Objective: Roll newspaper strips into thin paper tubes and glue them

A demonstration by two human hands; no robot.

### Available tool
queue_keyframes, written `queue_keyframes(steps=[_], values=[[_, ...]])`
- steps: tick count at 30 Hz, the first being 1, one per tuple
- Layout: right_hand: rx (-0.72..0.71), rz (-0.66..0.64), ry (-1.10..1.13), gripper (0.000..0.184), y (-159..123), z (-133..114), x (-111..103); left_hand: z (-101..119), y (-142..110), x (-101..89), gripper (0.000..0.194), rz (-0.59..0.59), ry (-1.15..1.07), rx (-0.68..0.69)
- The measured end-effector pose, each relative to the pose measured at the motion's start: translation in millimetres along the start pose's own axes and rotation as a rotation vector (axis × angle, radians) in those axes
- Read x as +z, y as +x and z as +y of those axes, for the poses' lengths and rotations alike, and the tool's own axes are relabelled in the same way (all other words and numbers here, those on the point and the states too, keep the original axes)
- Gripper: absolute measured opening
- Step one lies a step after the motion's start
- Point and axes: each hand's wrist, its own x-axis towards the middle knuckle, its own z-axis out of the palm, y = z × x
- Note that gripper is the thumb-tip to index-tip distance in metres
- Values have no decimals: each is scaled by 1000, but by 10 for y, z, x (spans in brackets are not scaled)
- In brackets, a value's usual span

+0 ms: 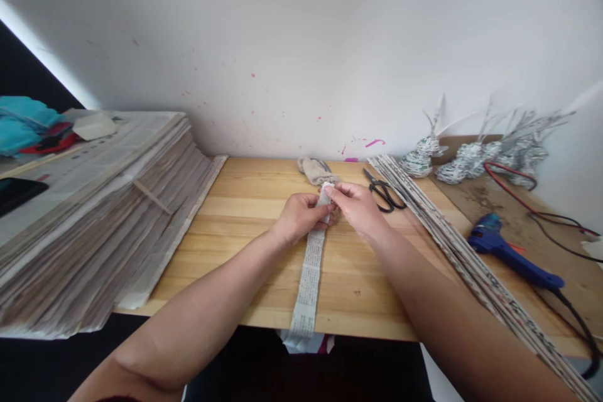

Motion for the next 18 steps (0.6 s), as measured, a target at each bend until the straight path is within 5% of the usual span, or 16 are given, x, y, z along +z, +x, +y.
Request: queue_keyframes(steps=[8,18], values=[[-72,28,-289,31,0,-18,-76,-1,22,-13,34,8,-37,5],[10,-26,-177,34,-10,-70,-69,-11,36,-40,32,-16,-101,-21]])
